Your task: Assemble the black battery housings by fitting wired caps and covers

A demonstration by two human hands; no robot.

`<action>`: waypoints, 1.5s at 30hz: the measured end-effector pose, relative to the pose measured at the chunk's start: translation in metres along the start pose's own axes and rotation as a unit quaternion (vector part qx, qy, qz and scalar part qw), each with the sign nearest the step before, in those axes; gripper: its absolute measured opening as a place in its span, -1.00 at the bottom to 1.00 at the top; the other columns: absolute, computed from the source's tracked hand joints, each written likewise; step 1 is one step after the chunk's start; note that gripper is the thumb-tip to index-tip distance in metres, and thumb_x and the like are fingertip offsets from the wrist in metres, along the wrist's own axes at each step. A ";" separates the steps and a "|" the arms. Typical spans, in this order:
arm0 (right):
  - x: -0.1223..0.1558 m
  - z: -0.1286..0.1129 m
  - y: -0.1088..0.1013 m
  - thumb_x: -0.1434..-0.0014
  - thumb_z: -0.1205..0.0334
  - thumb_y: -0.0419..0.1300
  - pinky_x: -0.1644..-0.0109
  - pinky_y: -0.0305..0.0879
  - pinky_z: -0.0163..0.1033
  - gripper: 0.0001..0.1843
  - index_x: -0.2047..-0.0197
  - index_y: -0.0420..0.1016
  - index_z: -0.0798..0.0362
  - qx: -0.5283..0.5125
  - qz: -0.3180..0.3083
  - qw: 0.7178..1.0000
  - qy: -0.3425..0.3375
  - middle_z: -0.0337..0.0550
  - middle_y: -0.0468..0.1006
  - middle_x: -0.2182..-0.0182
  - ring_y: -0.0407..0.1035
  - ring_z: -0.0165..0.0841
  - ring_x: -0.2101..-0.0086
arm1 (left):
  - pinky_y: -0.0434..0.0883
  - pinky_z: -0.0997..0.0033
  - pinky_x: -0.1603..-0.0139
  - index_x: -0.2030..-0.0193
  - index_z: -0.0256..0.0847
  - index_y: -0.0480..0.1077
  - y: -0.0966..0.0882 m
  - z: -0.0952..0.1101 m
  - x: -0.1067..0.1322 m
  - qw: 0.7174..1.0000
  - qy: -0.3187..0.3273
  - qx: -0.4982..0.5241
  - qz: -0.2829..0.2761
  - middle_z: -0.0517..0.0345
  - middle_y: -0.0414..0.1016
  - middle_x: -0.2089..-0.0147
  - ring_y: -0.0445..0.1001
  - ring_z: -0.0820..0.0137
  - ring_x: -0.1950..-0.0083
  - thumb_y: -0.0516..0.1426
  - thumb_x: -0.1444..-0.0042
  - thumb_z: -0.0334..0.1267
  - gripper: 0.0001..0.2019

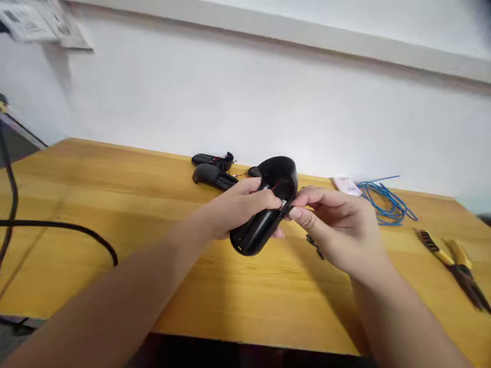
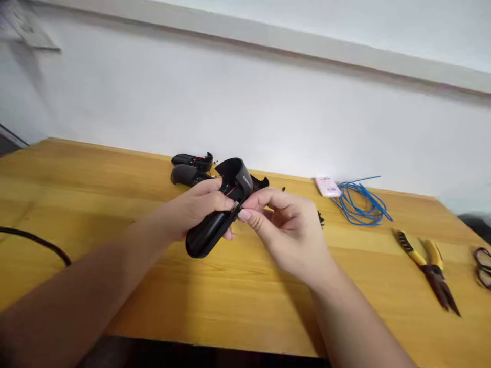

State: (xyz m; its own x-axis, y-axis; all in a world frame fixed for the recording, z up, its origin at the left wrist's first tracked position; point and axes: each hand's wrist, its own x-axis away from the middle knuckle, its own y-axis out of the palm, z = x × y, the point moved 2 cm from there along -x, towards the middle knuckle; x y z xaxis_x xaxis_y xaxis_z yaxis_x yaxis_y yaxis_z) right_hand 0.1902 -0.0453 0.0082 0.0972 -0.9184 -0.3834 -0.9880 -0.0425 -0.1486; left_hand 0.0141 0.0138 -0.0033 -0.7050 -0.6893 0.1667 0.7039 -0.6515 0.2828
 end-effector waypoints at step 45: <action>0.009 0.000 -0.009 -0.03 0.10 0.58 -0.34 0.41 0.10 -0.02 -0.43 0.23 -0.12 0.074 -0.045 0.981 -0.175 0.05 0.40 -0.24 0.38 -0.02 -0.23 | 0.56 0.42 0.05 -0.35 0.07 0.37 0.007 0.053 0.058 0.904 0.115 -0.411 -0.002 0.17 0.58 -0.20 0.61 0.23 -0.08 0.38 -0.08 -0.02 -0.32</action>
State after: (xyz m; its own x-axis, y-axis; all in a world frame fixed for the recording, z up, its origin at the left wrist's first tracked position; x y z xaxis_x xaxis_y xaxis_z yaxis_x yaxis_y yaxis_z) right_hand 0.2001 -0.0535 0.0061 0.2446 -0.7217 -0.6475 -0.9474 -0.0358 -0.3180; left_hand -0.0267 -0.0141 0.0587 -0.7371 -0.6730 -0.0604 0.5945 -0.6034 -0.5314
